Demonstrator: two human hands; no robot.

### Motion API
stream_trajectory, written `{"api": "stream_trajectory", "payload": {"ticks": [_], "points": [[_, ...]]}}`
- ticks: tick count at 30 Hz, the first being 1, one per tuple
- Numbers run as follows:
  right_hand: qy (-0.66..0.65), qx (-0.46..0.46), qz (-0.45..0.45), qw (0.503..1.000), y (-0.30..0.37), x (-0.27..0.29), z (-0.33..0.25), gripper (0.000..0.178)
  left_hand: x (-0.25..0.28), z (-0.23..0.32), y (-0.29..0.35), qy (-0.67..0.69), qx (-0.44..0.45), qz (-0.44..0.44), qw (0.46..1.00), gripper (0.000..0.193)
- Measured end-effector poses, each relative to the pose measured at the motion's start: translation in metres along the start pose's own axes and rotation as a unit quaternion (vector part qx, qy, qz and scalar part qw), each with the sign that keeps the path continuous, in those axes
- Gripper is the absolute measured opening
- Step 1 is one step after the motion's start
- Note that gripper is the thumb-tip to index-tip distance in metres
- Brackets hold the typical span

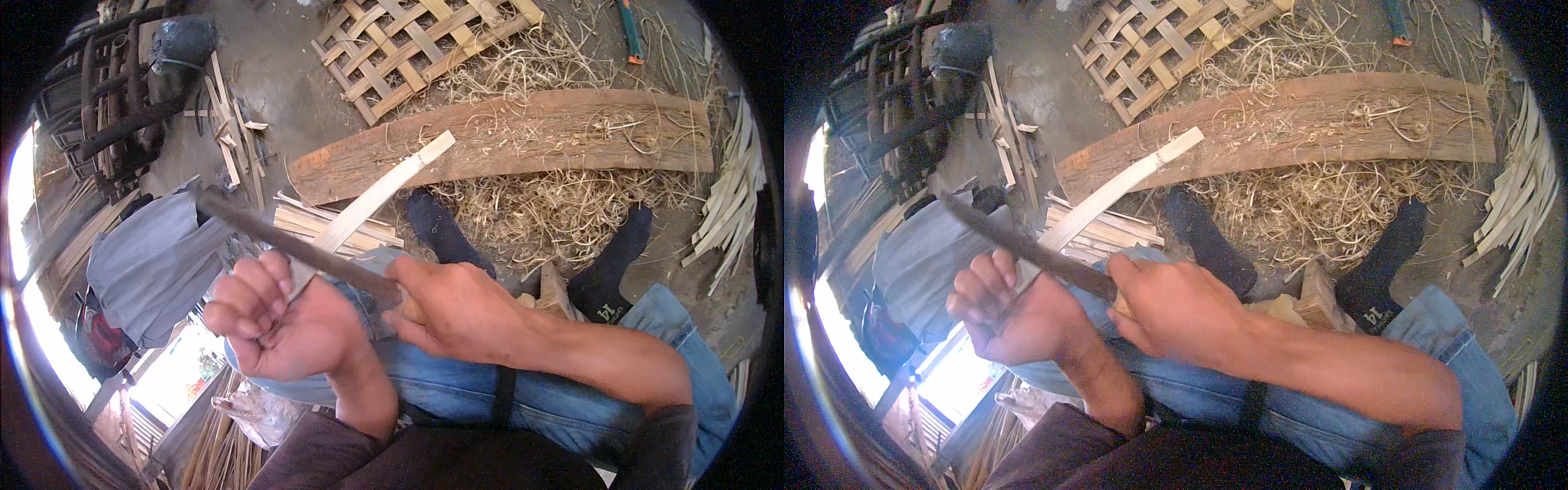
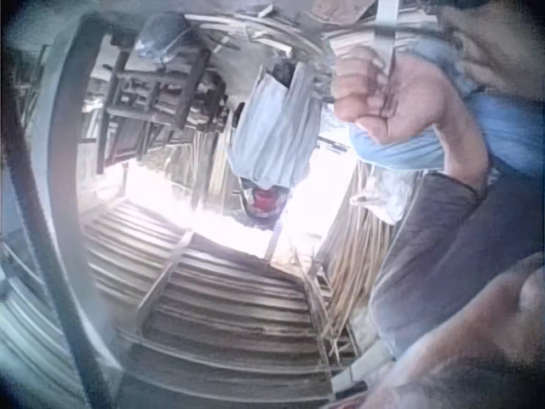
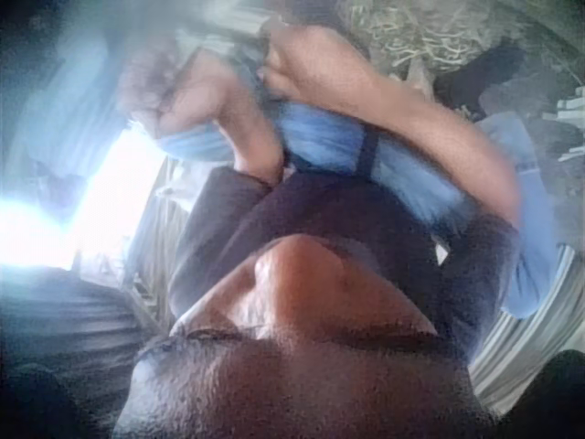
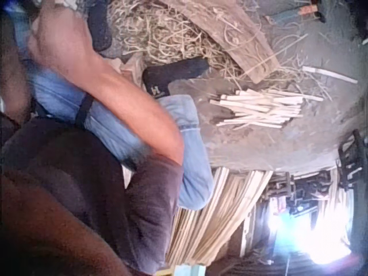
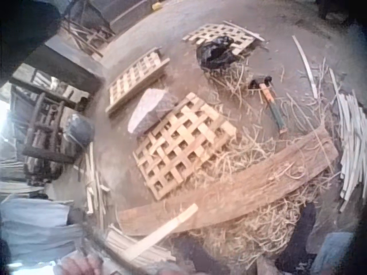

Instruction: The person sits on the floor and uses a knife to shave thin strips from a wooden stick. They repeatedly scrape the blade along the wood to remove shavings and occasionally inspect the stick.

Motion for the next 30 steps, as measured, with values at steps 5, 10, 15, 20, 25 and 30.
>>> {"api": "stream_trajectory", "payload": {"ticks": [5, 10, 15, 20, 25, 30], "points": [[-0.023, -0.130, -0.070, 0.989, 0.005, -0.004, 0.021, 0.036, 0.006, 0.005, -0.006, 0.029, -0.001, 0.007, 1.000, 0.011], [0.028, -0.109, -0.083, 0.990, 0.010, -0.002, 0.016, 0.033, 0.015, 0.014, -0.010, 0.039, 0.017, -0.006, 0.999, 0.013], [0.038, -0.139, -0.011, 0.990, 0.000, 0.014, 0.029, 0.026, -0.003, 0.008, -0.008, 0.008, -0.057, 0.097, 0.994, 0.020], [-0.050, -0.088, -0.065, 0.993, 0.008, 0.005, -0.012, 0.027, 0.010, 0.015, -0.003, 0.025, -0.008, 0.026, 0.999, 0.018], [-0.034, -0.091, -0.106, 0.990, 0.001, 0.013, -0.009, 0.033, 0.002, 0.017, 0.005, -0.001, 0.019, -0.056, 0.998, 0.016], [-0.008, -0.109, -0.133, 0.985, 0.003, 0.020, -0.003, 0.039, 0.002, 0.019, 0.005, 0.000, 0.016, -0.123, 0.992, 0.022]]}}
Point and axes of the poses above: each hand's wrist, its own y-axis away from the middle knuckle, its own x-axis out of the back of the hand, z = x × y, the point moved 3 cm from there along -y, towards the middle knuckle, and after that the axes turned 11 degrees about y, right-handed, at the moved point
